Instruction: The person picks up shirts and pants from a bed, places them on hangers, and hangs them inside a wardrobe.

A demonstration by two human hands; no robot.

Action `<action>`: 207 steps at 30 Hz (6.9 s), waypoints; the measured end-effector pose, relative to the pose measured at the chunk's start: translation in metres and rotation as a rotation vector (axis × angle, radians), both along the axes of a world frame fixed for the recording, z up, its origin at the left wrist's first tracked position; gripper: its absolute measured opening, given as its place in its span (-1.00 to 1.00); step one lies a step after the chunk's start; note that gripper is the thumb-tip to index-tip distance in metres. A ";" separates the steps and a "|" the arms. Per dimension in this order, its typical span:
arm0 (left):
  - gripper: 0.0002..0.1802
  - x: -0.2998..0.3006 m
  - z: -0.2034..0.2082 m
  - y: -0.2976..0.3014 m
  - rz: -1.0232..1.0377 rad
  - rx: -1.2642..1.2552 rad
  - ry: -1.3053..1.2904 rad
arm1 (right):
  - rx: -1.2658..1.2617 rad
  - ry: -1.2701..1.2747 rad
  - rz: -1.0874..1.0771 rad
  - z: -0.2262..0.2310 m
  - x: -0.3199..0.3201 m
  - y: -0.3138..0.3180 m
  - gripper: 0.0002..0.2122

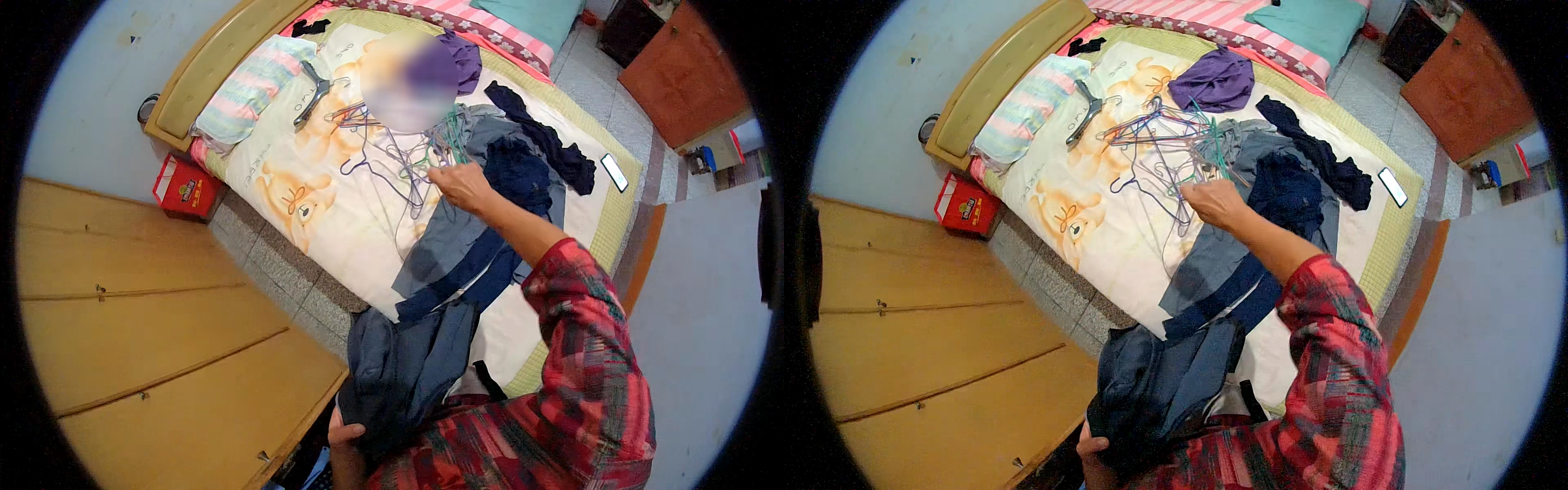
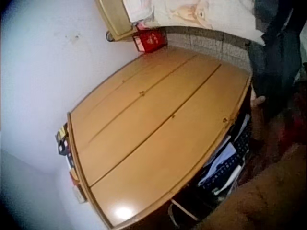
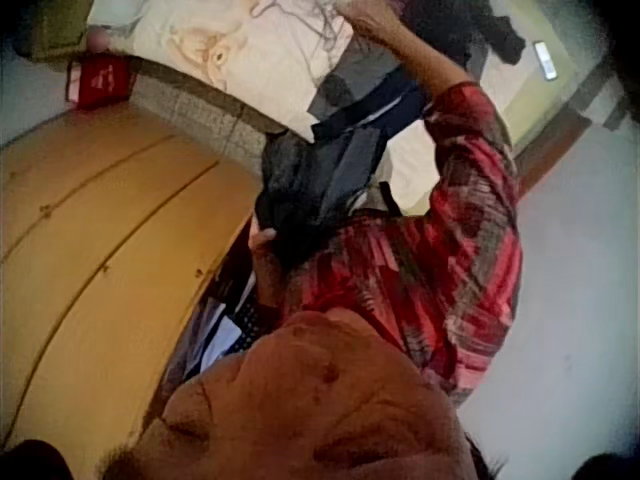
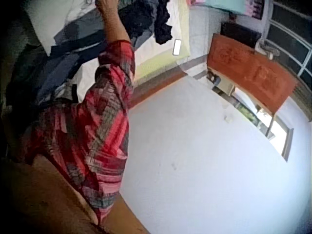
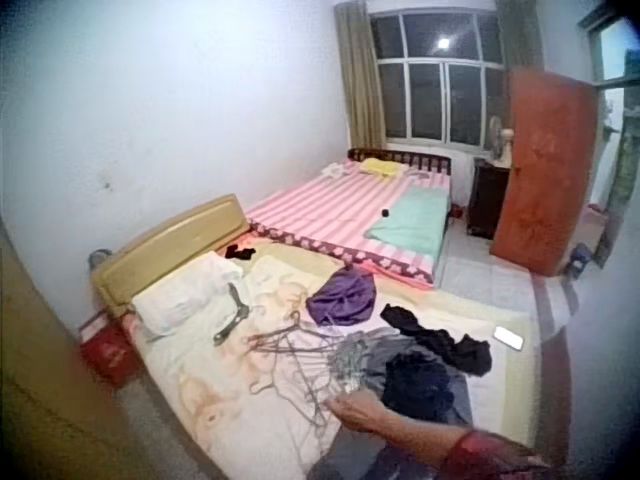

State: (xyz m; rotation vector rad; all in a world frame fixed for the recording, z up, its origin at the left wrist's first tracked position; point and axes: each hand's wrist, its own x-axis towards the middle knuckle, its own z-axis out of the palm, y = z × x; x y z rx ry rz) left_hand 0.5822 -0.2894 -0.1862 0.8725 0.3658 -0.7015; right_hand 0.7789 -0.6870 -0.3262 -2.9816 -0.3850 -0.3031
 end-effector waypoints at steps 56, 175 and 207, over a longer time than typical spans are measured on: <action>-0.09 -0.071 -0.020 0.059 -0.370 1.155 -0.538 | 1.953 0.086 -0.678 -0.061 -0.153 0.021 -0.82; -0.51 -0.204 0.141 0.173 0.401 -0.085 -0.925 | 1.404 -0.050 0.316 0.260 -0.435 0.101 -0.84; -0.51 -0.222 0.223 0.046 -0.170 0.907 -0.976 | 1.156 0.294 1.010 0.304 -0.382 0.258 -0.92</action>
